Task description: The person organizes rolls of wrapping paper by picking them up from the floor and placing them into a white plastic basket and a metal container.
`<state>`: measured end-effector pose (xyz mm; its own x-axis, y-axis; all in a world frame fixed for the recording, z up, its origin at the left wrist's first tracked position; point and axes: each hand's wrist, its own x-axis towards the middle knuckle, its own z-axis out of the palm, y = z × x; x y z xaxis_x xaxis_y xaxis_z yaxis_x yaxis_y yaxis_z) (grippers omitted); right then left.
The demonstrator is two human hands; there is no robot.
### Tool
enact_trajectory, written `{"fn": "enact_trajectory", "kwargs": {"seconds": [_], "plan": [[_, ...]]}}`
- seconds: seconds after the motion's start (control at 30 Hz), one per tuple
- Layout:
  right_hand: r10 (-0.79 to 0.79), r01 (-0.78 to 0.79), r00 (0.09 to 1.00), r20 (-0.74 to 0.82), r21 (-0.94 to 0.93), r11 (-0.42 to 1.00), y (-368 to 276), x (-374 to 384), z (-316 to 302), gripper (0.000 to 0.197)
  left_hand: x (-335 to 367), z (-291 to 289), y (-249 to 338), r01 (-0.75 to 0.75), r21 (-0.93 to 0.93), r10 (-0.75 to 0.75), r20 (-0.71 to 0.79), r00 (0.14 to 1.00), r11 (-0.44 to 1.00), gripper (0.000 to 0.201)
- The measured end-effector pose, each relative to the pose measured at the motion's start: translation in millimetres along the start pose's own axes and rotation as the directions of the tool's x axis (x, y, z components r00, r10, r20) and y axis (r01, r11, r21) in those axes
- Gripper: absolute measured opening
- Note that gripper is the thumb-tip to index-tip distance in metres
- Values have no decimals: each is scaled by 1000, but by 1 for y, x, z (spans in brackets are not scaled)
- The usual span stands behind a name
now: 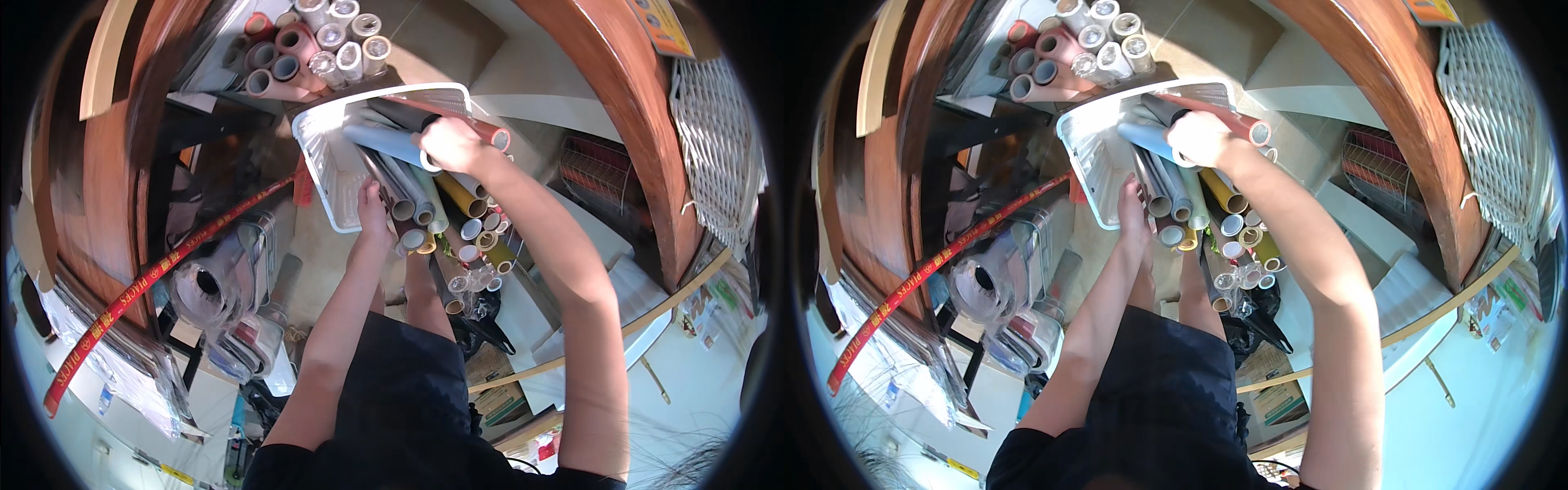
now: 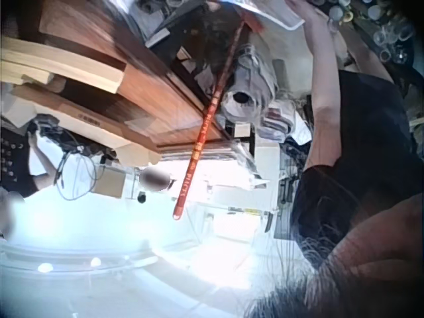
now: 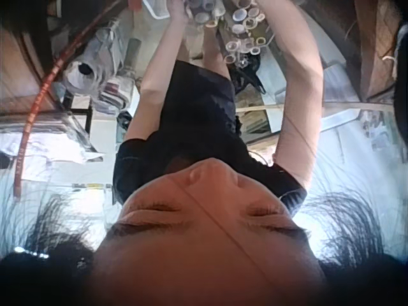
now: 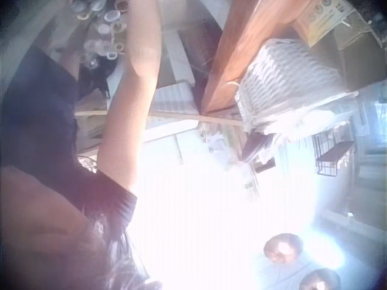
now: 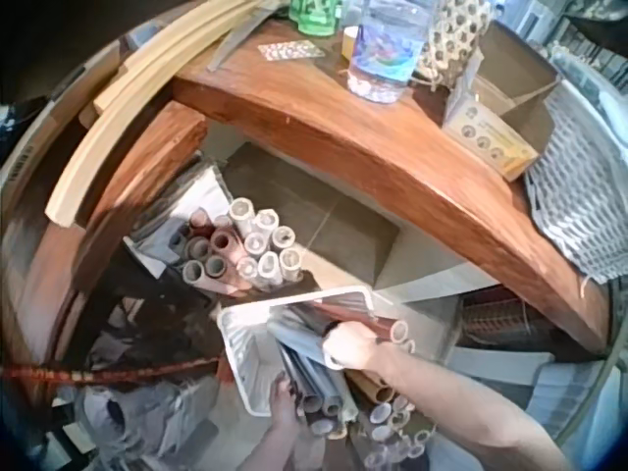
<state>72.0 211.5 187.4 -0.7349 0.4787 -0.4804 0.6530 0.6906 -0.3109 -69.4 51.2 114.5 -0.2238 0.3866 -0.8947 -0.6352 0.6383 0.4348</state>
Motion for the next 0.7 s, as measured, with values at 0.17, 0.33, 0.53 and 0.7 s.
{"fn": "enact_trajectory", "kwargs": {"seconds": [0.17, 0.33, 0.53, 0.7], "plan": [[135, -131, 990, -36, 107, 986, 7, -5, 6, 21, 37, 6, -20, 18, -97, -6, 126, 992, 995, 32], [135, -67, 881, -454, 163, 984, -1, -93, -26, 46, 39, 4, -3, -178, 116, 133, 323, 937, 977, 65], [825, -524, 544, -153, 706, 476, -35, -298, 80, 56, 18, 7, -25, 94, 77, -114, 324, 939, 993, 48], [653, -477, 737, -172, 551, 684, -98, -291, 166, 63, 42, 21, -13, -67, -43, 76, 286, 955, 997, 45]]}}
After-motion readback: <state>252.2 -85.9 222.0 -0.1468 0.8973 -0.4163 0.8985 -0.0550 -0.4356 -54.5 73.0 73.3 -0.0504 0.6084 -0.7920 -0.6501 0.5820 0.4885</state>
